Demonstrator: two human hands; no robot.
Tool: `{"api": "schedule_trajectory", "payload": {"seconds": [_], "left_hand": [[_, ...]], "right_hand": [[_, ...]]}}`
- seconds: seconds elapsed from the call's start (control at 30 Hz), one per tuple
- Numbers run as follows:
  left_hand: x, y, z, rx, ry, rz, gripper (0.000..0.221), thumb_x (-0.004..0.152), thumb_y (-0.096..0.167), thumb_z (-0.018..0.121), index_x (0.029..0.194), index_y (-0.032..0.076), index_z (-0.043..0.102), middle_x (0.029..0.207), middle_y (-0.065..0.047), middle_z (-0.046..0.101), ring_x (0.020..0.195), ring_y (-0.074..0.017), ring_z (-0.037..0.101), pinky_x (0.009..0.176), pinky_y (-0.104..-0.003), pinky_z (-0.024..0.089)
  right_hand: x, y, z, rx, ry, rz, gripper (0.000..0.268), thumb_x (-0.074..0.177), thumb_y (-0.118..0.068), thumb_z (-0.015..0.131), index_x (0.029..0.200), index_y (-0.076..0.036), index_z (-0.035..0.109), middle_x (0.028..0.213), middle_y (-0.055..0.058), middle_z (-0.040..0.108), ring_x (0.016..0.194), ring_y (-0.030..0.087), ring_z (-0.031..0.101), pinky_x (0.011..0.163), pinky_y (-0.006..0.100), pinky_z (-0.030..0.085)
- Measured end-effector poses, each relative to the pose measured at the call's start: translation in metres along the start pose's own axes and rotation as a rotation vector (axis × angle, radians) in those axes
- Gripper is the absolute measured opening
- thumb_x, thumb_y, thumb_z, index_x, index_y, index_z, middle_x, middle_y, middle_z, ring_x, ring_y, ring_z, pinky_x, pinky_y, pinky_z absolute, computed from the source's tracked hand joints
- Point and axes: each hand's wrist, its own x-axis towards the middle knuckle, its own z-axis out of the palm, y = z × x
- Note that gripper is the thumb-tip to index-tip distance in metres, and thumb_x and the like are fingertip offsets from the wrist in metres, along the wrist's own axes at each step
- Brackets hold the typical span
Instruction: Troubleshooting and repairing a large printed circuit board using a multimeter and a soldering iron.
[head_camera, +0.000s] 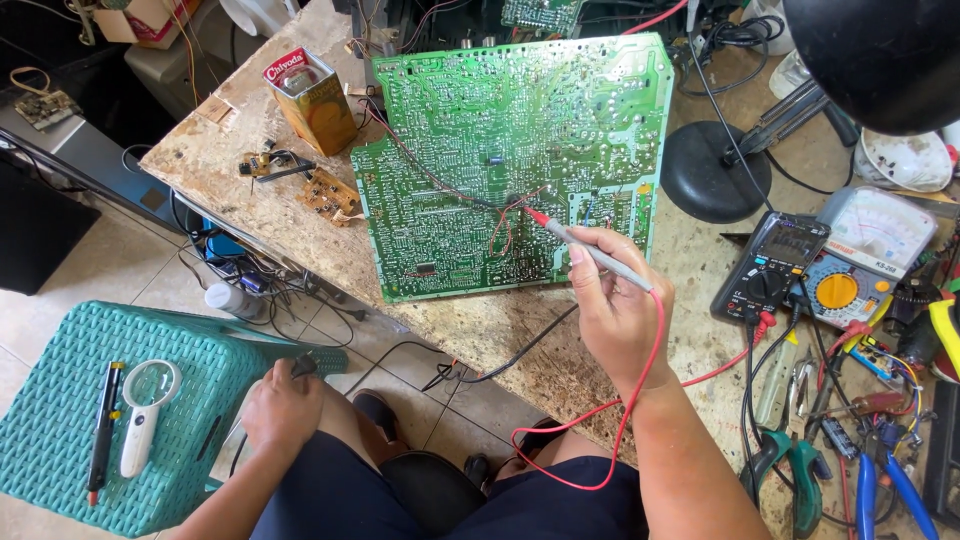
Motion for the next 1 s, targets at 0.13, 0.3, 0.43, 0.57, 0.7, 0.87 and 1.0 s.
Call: {"api": "schedule_trajectory", "payload": {"seconds": [0.13, 0.3, 0.43, 0.57, 0.7, 0.87, 1.0], "left_hand": [[-0.002, 0.002, -0.002, 0.0, 0.003, -0.003, 0.053, 0.092, 0.044, 0.045, 0.136, 0.015, 0.055, 0.127, -0.015, 0.068, 0.119, -0.0363, 0.063, 0.094, -0.053, 0.051], [-0.001, 0.001, 0.0, -0.003, 0.022, 0.012, 0.052, 0.091, 0.043, 0.045, 0.134, 0.015, 0.057, 0.126, -0.015, 0.069, 0.117, -0.0367, 0.064, 0.093, -0.053, 0.052], [0.0, 0.0, 0.001, -0.009, 0.025, 0.008, 0.051, 0.091, 0.043, 0.046, 0.133, 0.015, 0.057, 0.126, -0.015, 0.069, 0.119, -0.0365, 0.063, 0.095, -0.052, 0.051], [0.001, -0.002, 0.002, -0.002, 0.017, 0.009, 0.053, 0.091, 0.044, 0.046, 0.135, 0.016, 0.056, 0.127, -0.015, 0.068, 0.12, -0.0365, 0.063, 0.095, -0.052, 0.051], [0.002, -0.007, 0.006, -0.053, 0.035, 0.025, 0.059, 0.089, 0.049, 0.045, 0.136, 0.015, 0.055, 0.133, -0.014, 0.066, 0.124, -0.0352, 0.061, 0.097, -0.052, 0.05], [0.033, -0.034, 0.033, -0.297, 0.307, 0.025, 0.045, 0.103, 0.052, 0.043, 0.124, 0.019, 0.065, 0.122, -0.015, 0.07, 0.115, -0.0408, 0.065, 0.095, -0.054, 0.049], [0.042, -0.018, -0.001, -0.506, 0.539, 0.083, 0.033, 0.105, 0.042, 0.056, 0.119, 0.016, 0.07, 0.109, -0.021, 0.072, 0.109, -0.0462, 0.066, 0.093, -0.057, 0.052]], "right_hand": [[0.0, 0.0, 0.0, -0.015, -0.003, 0.021, 0.016, 0.105, -0.01, 0.06, 0.115, -0.003, 0.071, 0.091, 0.003, 0.071, 0.052, 0.005, 0.042, 0.051, 0.021, 0.036], [0.001, -0.002, -0.001, 0.019, -0.004, 0.035, 0.017, 0.105, -0.012, 0.06, 0.115, -0.003, 0.07, 0.086, 0.006, 0.071, 0.057, 0.007, 0.052, 0.055, 0.022, 0.042], [0.0, 0.0, 0.0, 0.01, -0.005, 0.017, 0.015, 0.105, -0.011, 0.06, 0.115, -0.003, 0.07, 0.092, 0.005, 0.071, 0.053, 0.005, 0.044, 0.052, 0.022, 0.037], [0.0, -0.001, 0.0, -0.01, -0.008, -0.02, 0.015, 0.105, -0.009, 0.06, 0.115, -0.002, 0.07, 0.097, 0.005, 0.071, 0.052, 0.005, 0.039, 0.05, 0.022, 0.034], [0.002, -0.002, -0.001, -0.109, -0.014, -0.085, 0.014, 0.105, -0.012, 0.062, 0.114, -0.007, 0.072, 0.107, 0.005, 0.074, 0.05, 0.008, 0.036, 0.051, 0.023, 0.035], [0.001, 0.001, -0.001, -0.067, 0.02, -0.085, 0.012, 0.102, -0.007, 0.067, 0.112, -0.004, 0.074, 0.104, 0.012, 0.076, 0.064, 0.02, 0.057, 0.06, 0.032, 0.047], [-0.003, 0.002, 0.001, -0.096, 0.014, -0.032, 0.014, 0.103, -0.006, 0.071, 0.115, -0.008, 0.077, 0.083, 0.01, 0.072, 0.06, 0.018, 0.053, 0.06, 0.033, 0.047]]}}
